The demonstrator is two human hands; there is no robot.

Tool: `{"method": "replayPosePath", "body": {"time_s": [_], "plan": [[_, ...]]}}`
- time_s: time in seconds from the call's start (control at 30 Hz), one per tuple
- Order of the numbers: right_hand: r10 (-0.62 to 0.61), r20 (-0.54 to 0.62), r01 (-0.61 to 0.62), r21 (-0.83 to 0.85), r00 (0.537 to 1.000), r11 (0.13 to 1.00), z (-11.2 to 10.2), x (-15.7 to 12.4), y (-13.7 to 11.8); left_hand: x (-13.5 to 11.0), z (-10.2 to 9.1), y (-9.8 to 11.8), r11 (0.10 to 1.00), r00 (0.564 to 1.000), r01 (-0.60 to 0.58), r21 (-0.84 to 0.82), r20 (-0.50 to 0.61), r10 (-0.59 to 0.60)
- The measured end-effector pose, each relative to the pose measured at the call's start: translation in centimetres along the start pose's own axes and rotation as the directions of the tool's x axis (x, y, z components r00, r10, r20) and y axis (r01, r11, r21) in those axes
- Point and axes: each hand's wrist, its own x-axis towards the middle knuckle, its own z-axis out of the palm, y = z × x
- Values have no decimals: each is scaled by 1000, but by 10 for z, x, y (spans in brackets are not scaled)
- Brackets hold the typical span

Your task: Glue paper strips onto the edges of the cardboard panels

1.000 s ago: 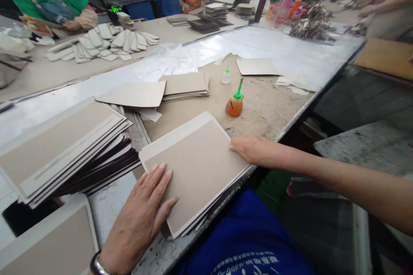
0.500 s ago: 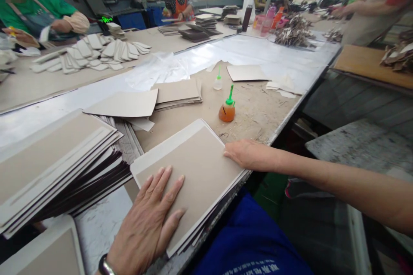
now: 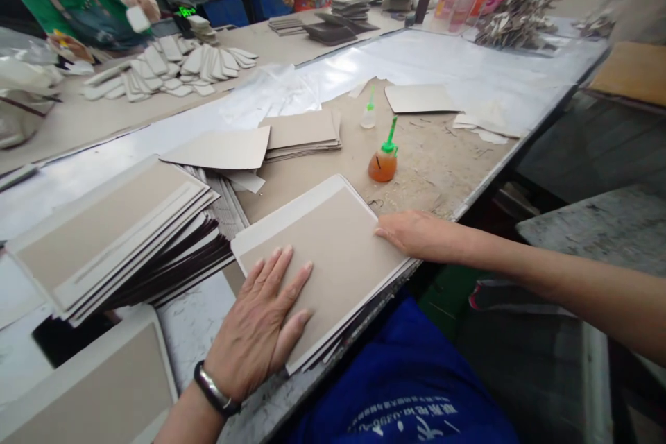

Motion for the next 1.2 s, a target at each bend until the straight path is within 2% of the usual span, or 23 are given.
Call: {"method": "replayPosePath", "body": {"time_s": [0.2, 0.4, 0.67, 0.77, 0.97, 1.2], "plan": [[-21, -10, 21, -8, 1000, 1000, 2, 3, 0, 0, -1, 0, 999, 998, 25, -22, 57, -23], [-5, -15, 5, -6, 1000, 1000, 1, 1, -1, 0, -1, 0, 999, 998, 30, -27, 56, -29], [-38, -14, 37, -59, 999, 998, 14, 7, 9, 0, -2, 1, 996, 995, 67, -63, 84, -61], [-36, -9, 35, -60, 999, 998, 12, 6, 8, 1, -3, 2, 996, 994, 68, -62, 86, -63], [3, -1, -3, -31, 1000, 1000, -1, 0, -2, -1, 1, 0, 1000, 1000, 17, 15, 14, -17], [-14, -15, 14, -4, 1000, 1000, -4, -1, -4, 0, 4, -1, 999, 999, -7, 42, -45, 9]]}}
